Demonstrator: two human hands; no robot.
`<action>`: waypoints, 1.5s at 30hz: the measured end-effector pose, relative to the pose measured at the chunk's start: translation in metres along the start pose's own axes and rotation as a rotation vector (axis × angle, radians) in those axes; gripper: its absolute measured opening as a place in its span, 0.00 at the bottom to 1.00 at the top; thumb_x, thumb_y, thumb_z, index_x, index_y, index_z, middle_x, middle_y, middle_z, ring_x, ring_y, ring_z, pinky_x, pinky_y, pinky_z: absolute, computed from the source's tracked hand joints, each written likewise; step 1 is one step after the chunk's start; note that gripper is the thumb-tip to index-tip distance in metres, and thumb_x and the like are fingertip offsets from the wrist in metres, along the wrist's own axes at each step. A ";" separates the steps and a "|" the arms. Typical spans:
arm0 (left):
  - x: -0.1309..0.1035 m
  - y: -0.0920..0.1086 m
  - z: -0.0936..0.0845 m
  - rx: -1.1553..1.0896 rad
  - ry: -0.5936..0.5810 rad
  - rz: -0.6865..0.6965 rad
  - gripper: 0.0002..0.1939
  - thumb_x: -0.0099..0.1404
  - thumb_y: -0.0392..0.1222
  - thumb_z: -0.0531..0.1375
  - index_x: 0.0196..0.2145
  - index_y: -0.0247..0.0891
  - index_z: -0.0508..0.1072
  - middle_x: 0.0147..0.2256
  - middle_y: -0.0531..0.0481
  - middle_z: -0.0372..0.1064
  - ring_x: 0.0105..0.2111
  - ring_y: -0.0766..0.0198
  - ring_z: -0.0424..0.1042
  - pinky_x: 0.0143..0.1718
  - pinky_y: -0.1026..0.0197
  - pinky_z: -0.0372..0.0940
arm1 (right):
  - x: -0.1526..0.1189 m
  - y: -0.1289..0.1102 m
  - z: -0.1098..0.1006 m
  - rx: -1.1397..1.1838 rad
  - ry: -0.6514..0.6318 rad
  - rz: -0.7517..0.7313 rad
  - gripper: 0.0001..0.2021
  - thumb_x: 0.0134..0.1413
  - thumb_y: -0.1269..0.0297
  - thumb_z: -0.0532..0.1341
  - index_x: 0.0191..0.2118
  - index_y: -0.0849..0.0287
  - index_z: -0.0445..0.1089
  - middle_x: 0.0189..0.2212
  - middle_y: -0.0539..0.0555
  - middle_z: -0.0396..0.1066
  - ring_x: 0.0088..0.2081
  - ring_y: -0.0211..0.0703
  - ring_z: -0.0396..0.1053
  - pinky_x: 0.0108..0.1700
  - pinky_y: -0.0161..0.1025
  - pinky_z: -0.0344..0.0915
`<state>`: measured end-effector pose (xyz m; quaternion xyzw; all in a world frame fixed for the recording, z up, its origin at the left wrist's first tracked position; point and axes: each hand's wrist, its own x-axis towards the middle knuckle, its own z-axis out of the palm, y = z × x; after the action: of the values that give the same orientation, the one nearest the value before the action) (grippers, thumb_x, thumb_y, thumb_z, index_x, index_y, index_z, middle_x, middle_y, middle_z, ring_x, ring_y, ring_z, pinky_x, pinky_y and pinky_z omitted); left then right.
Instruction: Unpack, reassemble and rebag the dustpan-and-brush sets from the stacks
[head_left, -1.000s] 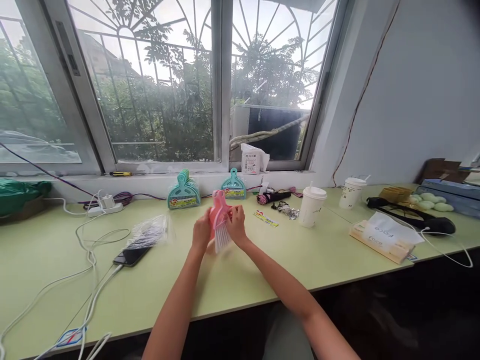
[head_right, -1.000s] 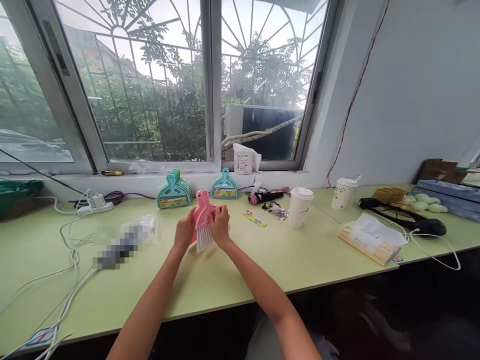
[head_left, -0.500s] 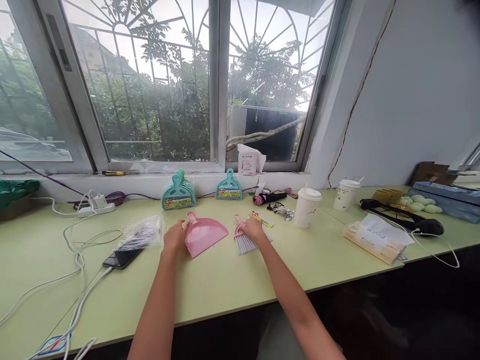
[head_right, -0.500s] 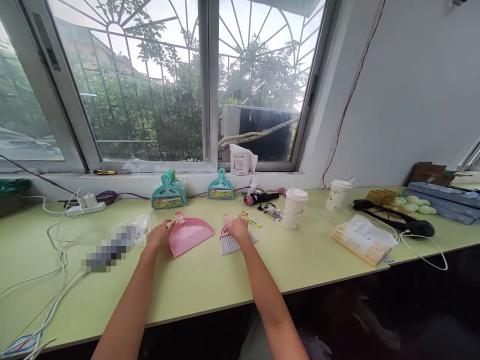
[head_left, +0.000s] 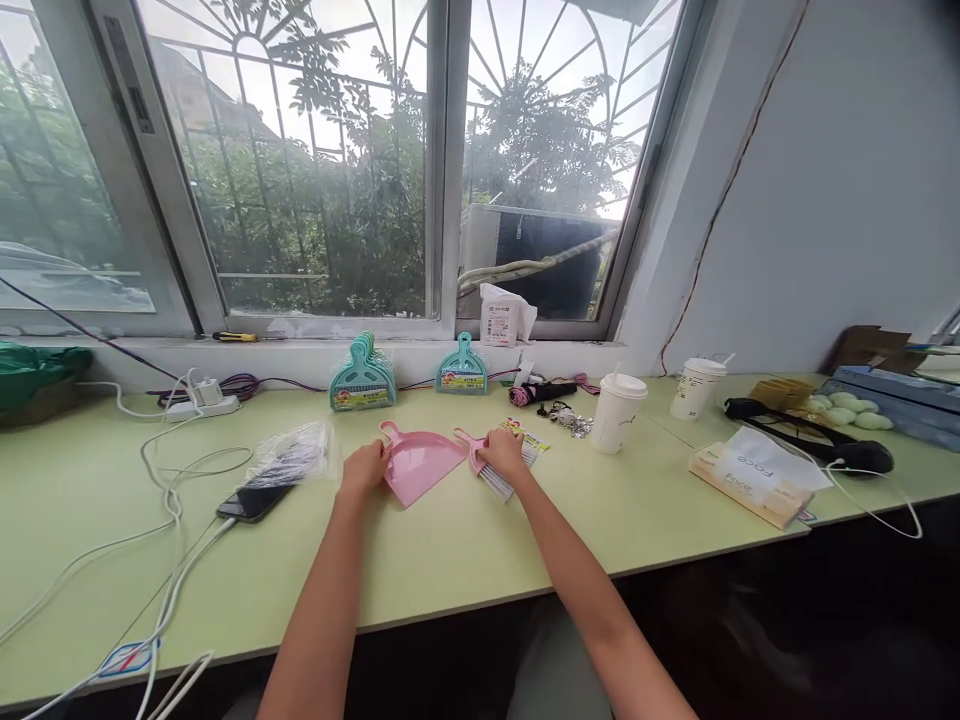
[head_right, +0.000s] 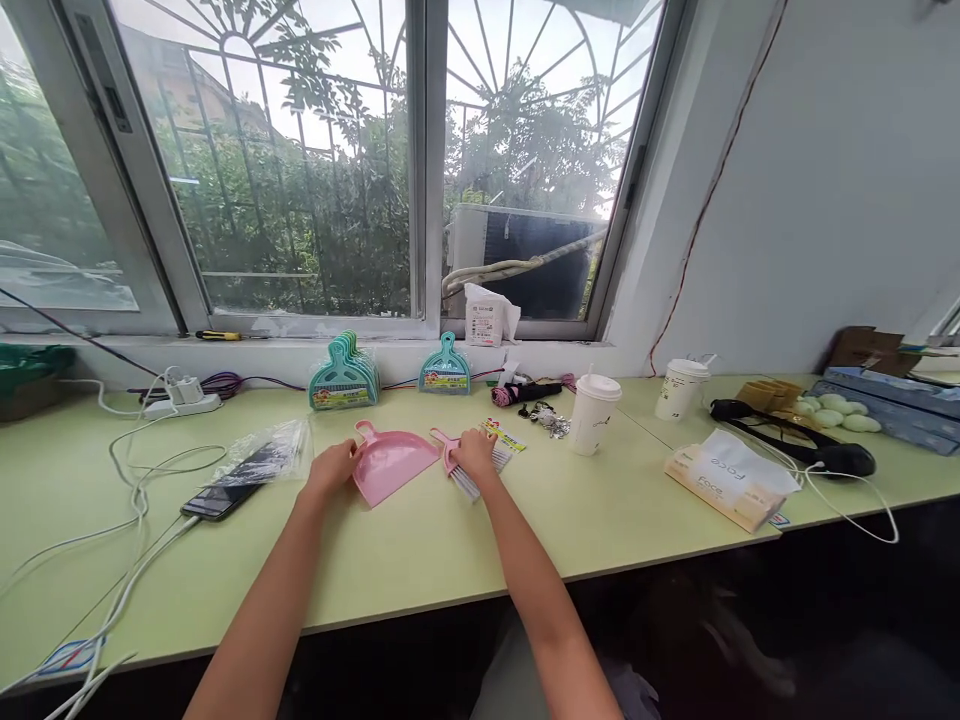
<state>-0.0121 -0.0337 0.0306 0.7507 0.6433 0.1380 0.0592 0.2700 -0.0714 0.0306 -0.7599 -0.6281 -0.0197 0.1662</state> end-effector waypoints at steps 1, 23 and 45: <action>-0.001 0.002 0.001 0.014 -0.008 0.027 0.22 0.68 0.51 0.42 0.39 0.37 0.70 0.42 0.38 0.72 0.43 0.50 0.71 0.39 0.55 0.62 | 0.000 -0.001 -0.001 0.042 0.025 -0.001 0.10 0.48 0.61 0.62 0.36 0.59 0.74 0.42 0.59 0.72 0.49 0.52 0.63 0.49 0.46 0.49; -0.027 0.079 0.022 0.245 0.346 0.851 0.17 0.63 0.37 0.58 0.50 0.41 0.67 0.48 0.43 0.65 0.47 0.57 0.63 0.45 0.56 0.57 | -0.009 -0.011 0.001 0.188 -0.002 -0.373 0.05 0.54 0.61 0.60 0.36 0.52 0.74 0.47 0.52 0.70 0.51 0.49 0.60 0.49 0.47 0.51; -0.022 0.087 0.035 0.163 0.030 0.742 0.15 0.65 0.28 0.48 0.45 0.32 0.71 0.41 0.33 0.70 0.42 0.53 0.69 0.40 0.56 0.60 | 0.001 -0.014 -0.005 0.177 -0.144 -0.406 0.04 0.50 0.65 0.62 0.34 0.54 0.75 0.37 0.49 0.76 0.42 0.43 0.69 0.47 0.40 0.54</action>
<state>0.0773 -0.0665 0.0176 0.9327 0.3375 0.1094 -0.0641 0.2576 -0.0699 0.0384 -0.5999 -0.7776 0.0567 0.1794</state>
